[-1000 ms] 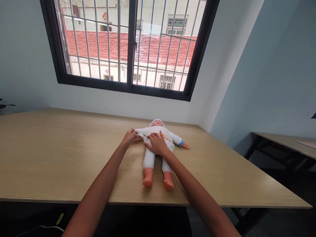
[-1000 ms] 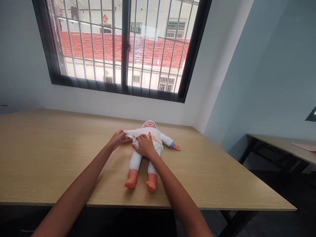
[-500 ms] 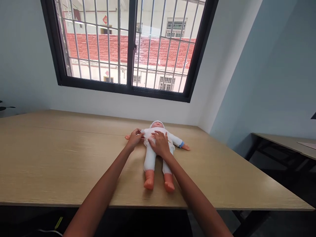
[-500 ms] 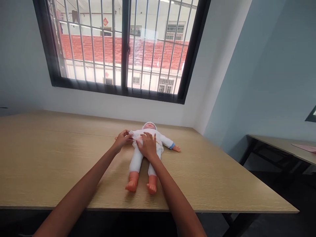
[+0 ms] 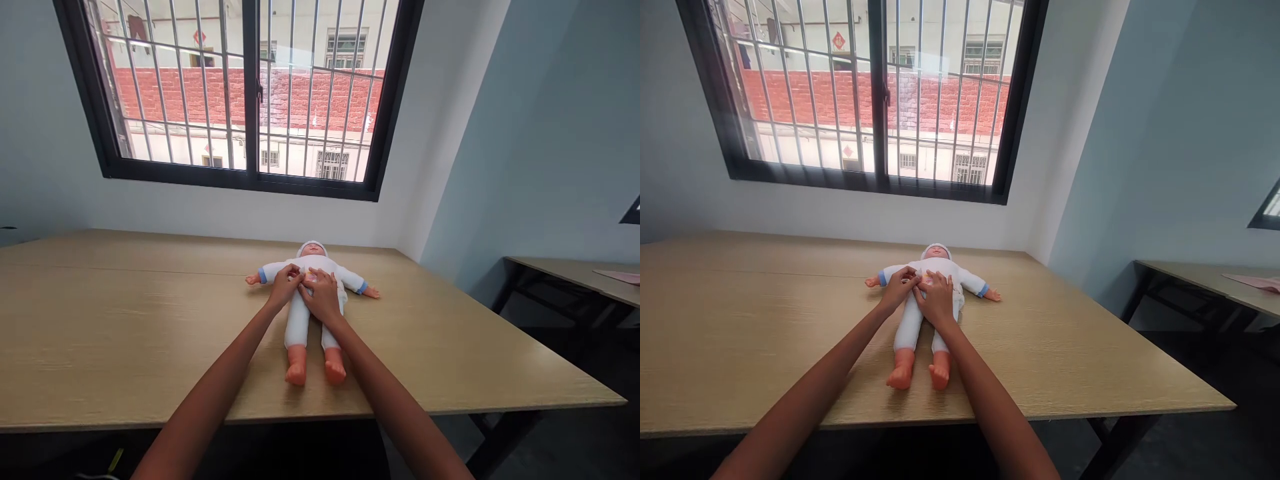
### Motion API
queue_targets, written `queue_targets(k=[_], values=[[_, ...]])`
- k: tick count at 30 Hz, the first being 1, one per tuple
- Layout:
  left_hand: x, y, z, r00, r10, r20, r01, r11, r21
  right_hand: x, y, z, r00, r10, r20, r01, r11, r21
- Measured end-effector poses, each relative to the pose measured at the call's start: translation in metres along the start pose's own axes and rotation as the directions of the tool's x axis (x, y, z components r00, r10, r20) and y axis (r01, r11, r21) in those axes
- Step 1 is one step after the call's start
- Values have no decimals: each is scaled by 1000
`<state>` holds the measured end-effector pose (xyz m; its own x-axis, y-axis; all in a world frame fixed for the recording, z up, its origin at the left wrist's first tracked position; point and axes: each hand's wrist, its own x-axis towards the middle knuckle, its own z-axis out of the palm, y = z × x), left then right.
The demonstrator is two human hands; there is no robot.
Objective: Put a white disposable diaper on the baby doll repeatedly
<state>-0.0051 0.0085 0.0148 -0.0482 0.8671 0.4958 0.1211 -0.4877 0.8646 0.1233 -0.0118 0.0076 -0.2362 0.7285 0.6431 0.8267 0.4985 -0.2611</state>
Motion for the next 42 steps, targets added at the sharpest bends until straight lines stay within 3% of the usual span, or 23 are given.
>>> queue_targets(k=[3, 9, 15, 24, 36, 42], values=[[-1, 0, 1, 999, 17, 39, -17, 1000, 17, -1, -1, 1, 996, 30, -90, -19, 993, 121], [-5, 0, 3, 997, 63, 33, -65, 994, 87, -1, -2, -1, 948, 226, -224, -139, 927, 347], [-12, -11, 6, 962, 249, 116, -273, 916, 293, 0, 3, -2, 903, 355, -243, -209, 856, 474], [-15, -21, 1, 959, 223, 175, -281, 836, 471, 0, 5, 0, 888, 376, -267, -182, 817, 546], [-20, -24, 1, 951, 300, 66, -302, 867, 396, 3, 9, 1, 889, 359, -284, -183, 848, 498], [-21, -22, 3, 958, 285, 38, -278, 883, 377, 3, 9, 1, 908, 330, -259, -181, 865, 468]])
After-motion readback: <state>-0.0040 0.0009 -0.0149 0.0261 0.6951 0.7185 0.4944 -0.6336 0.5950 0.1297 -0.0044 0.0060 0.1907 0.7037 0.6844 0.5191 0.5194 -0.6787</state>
